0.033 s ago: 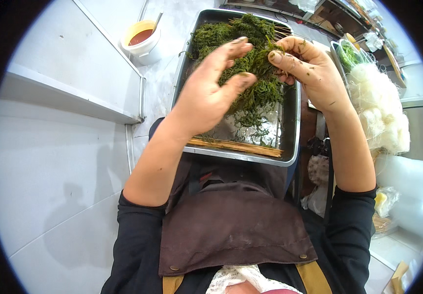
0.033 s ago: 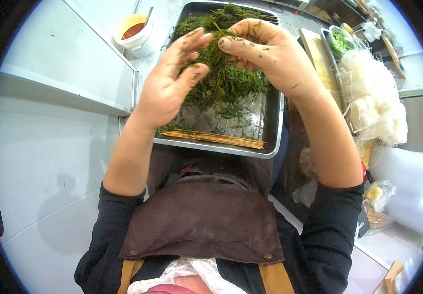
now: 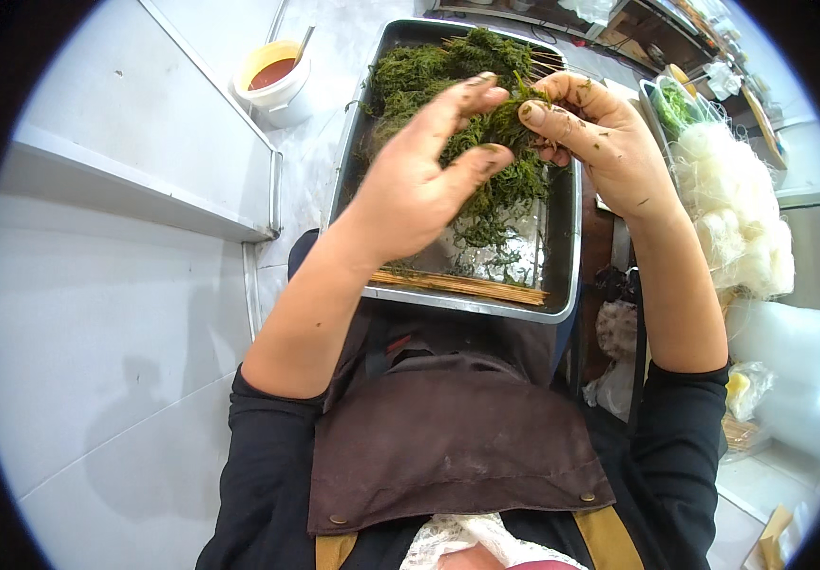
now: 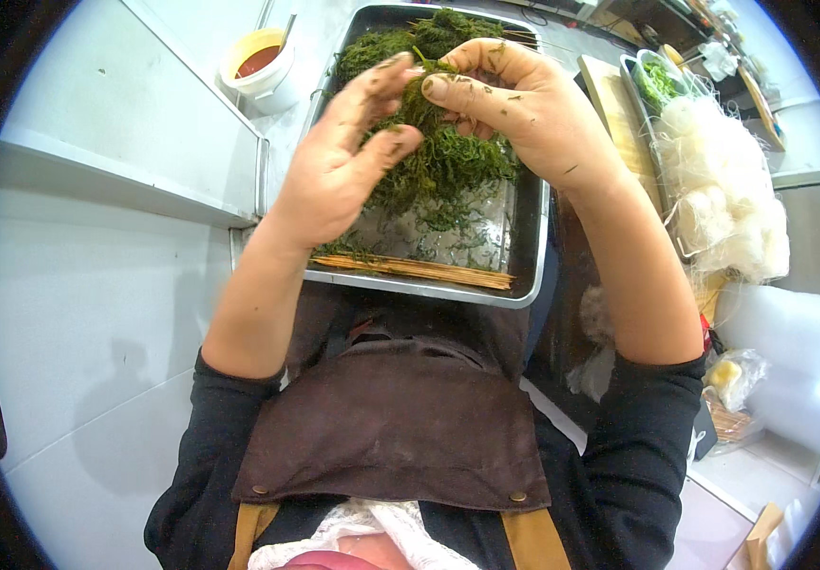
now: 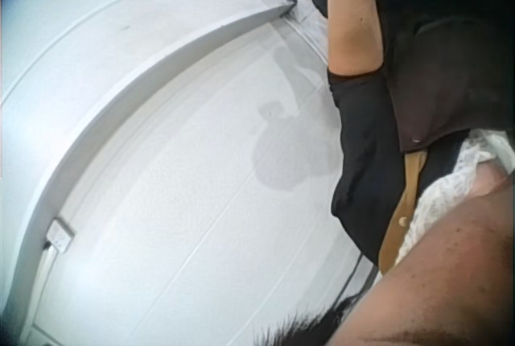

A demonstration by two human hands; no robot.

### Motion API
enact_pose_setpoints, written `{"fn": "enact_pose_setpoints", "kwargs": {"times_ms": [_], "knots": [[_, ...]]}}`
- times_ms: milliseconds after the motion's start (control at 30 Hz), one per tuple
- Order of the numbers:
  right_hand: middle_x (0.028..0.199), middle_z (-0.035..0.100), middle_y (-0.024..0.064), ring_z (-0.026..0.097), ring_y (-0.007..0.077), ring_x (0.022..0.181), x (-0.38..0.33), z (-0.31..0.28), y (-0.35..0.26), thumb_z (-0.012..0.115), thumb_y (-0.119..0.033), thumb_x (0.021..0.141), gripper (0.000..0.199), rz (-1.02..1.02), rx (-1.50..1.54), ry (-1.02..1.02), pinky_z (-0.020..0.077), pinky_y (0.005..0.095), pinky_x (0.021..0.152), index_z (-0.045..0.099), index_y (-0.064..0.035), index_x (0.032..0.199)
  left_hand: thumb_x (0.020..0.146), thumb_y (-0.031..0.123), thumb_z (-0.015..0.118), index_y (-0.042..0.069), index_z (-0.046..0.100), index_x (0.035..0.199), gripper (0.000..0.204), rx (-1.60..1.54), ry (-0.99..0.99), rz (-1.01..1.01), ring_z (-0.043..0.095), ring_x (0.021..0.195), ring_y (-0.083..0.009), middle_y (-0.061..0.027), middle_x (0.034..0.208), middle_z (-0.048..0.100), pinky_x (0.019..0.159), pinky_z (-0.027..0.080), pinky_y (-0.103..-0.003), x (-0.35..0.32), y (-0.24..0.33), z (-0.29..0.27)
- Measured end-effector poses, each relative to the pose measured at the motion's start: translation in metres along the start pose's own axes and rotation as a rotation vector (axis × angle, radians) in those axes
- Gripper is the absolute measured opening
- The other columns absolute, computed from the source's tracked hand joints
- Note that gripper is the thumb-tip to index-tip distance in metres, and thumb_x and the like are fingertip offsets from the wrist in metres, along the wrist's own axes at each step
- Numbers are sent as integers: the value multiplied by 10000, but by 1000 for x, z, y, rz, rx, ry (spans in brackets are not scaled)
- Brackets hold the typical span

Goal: The person repeatedly picks small clumps of green moss from a metal tray, compresses them into compact bundles, and inserts wooden skewers through the center. The finished skewers are placed back into the tray. The person continues this process throughout the clip.

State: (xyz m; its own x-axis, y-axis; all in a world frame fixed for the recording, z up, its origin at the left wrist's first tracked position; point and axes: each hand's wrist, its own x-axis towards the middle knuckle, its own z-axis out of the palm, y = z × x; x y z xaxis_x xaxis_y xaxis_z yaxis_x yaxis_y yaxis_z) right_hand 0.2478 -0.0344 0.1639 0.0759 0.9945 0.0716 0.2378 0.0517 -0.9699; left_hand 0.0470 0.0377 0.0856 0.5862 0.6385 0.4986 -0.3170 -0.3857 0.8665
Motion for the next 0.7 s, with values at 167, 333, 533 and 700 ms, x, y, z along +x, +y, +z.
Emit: {"fn": "enact_pose_setpoints", "kwargs": {"times_ms": [167, 333, 533, 700], "knots": [[893, 689, -10, 628, 69, 807, -6, -8, 11, 795, -255, 940, 302, -37, -117, 33, 510, 231, 737, 683, -21, 1095, 1051, 103, 566, -66, 474, 1432, 426, -130, -201, -192, 651, 908, -153, -120, 1140, 698, 838, 542, -303, 8, 1, 20], [934, 662, -20, 594, 52, 807, -16, -9, 28, 786, -180, 946, 288, -76, -331, 101, 497, 217, 729, 664, -14, 1147, 1103, 155, 494, -36, 571, 1242, 249, -1, -176, -367, 565, 810, -105, -18, 893, 604, 732, 489, -253, -4, -10, 16], [866, 668, -4, 621, 63, 809, -29, 13, 58, 781, -127, 943, 200, -102, -60, 257, 525, 212, 746, 665, -10, 1057, 1105, 287, 542, 15, 626, 1149, 288, -153, -89, -416, 541, 829, -96, 10, 873, 580, 779, 459, -239, -8, -31, 7], [979, 739, 67, 717, 171, 886, -34, 58, 106, 782, -62, 892, 161, -285, -409, 336, 592, 297, 820, 694, -49, 1026, 1128, 308, 460, 30, 589, 1217, 320, -665, 360, -550, 626, 1038, -180, -78, 1091, 653, 987, 508, -336, -17, -50, 37]]}}
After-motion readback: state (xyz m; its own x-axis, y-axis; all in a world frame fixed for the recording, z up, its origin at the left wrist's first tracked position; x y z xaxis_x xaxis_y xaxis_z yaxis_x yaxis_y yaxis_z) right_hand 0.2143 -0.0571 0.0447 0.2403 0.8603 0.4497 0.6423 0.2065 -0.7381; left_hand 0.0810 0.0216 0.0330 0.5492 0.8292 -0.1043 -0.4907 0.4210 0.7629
